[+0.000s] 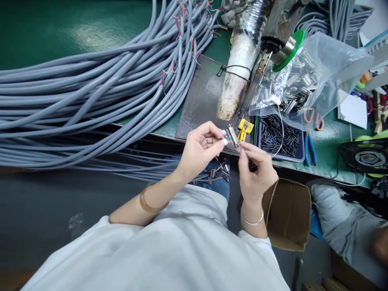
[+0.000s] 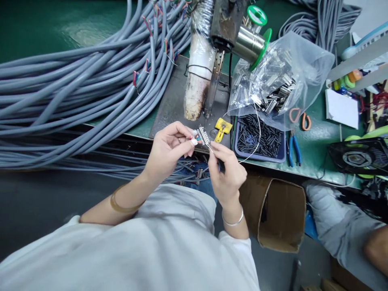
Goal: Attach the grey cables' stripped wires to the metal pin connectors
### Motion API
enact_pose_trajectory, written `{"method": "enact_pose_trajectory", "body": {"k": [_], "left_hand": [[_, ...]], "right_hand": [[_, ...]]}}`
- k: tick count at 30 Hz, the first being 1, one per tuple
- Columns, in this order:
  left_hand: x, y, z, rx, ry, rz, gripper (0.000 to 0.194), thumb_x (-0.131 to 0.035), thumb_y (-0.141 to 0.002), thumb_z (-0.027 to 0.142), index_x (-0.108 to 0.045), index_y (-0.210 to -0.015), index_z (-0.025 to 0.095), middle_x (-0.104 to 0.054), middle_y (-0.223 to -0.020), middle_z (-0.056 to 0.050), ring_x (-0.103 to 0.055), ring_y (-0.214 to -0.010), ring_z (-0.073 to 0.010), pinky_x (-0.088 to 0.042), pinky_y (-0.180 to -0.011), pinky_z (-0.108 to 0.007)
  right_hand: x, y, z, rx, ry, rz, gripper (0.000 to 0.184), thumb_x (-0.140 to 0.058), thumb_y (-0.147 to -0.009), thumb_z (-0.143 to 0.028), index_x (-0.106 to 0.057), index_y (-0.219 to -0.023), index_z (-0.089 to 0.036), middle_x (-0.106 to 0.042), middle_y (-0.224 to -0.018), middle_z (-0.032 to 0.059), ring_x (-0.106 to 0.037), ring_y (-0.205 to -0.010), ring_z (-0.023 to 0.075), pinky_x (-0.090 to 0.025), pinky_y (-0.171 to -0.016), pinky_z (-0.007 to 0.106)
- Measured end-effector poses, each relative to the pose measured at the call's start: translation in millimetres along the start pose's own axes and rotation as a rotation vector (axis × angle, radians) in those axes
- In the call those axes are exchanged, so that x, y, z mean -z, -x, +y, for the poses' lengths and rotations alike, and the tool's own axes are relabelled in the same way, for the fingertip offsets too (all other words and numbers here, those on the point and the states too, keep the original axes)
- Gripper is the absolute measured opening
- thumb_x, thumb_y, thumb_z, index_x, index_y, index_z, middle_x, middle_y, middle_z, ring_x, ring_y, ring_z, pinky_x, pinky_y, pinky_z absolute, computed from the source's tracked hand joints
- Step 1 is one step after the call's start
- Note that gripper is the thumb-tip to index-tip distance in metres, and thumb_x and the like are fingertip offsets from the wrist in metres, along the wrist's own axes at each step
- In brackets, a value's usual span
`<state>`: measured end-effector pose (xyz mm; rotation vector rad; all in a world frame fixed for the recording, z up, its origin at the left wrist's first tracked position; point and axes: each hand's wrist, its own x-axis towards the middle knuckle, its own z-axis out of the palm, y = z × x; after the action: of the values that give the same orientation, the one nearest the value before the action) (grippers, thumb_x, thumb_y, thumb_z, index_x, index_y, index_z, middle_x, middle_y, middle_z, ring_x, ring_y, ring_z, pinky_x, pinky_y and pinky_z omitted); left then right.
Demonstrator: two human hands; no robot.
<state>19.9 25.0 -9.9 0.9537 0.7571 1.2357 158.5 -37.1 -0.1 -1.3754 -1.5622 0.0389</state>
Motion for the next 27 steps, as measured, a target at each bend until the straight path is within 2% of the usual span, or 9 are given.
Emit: {"method": "enact_pose_trajectory", "body": {"k": [3, 6, 13, 20, 27], "left_hand": [[-1.9, -1.5, -0.4, -0.045, -0.039, 0.008, 0.018, -0.075, -0.075, 0.016, -0.057, -0.075, 0.016, -0.061, -0.076, 0.002, -0.054, -0.052, -0.0037, -0.043, -0.047, -0.015], [-4.8, -3.0, -0.4, -0.089, -0.066, 0.034, 0.019, -0.074, -0.075, 0.015, -0.056, -0.075, 0.017, -0.062, -0.077, 0.002, -0.054, -0.053, -0.0039, -0.044, -0.049, -0.016], [-8.4, -6.5, -1.8, -0.144, -0.135, 0.052, 0.017, -0.072, -0.076, 0.015, -0.055, -0.076, 0.017, -0.059, -0.074, 0.003, -0.052, -0.053, -0.0037, -0.045, -0.051, -0.016], [-11.0, -8.1, -0.1, -0.217, -0.167, 0.065, 0.013, -0.069, -0.076, 0.011, -0.057, -0.076, 0.017, -0.06, -0.075, 0.003, -0.052, -0.055, -0.0035, -0.045, -0.053, -0.015], [-9.0, -7.3, 1.7, -0.15, -0.151, 0.044, 0.014, -0.068, -0.076, 0.011, -0.056, -0.076, 0.017, -0.057, -0.069, 0.005, -0.051, -0.051, -0.0034, -0.043, -0.049, -0.015]], "right_hand": [[-6.8, -6.3, 4.3, 0.114, 0.069, -0.034, 0.018, -0.067, -0.086, -0.007, -0.063, -0.092, -0.023, -0.079, -0.106, 0.0038, -0.077, -0.095, 0.0164, -0.064, -0.08, 0.028], [-9.9, -12.7, 6.2, 0.149, 0.069, -0.014, 0.017, -0.067, -0.086, -0.007, -0.062, -0.091, -0.023, -0.08, -0.104, 0.0036, -0.077, -0.091, 0.0154, -0.063, -0.08, 0.028], [-11.2, -18.6, 9.2, 0.153, 0.077, -0.017, 0.017, -0.067, -0.087, -0.009, -0.063, -0.091, -0.024, -0.079, -0.102, 0.0013, -0.077, -0.092, 0.0161, -0.062, -0.082, 0.03], [-11.0, -24.2, 8.1, 0.18, 0.084, -0.002, 0.02, -0.072, -0.084, -0.006, -0.065, -0.091, -0.023, -0.08, -0.102, 0.0027, -0.077, -0.093, 0.0161, -0.062, -0.084, 0.029], [-10.1, -20.9, 5.8, 0.176, 0.091, 0.014, 0.019, -0.071, -0.084, -0.008, -0.062, -0.089, -0.024, -0.08, -0.102, 0.0022, -0.077, -0.091, 0.0161, -0.063, -0.081, 0.029]]}}
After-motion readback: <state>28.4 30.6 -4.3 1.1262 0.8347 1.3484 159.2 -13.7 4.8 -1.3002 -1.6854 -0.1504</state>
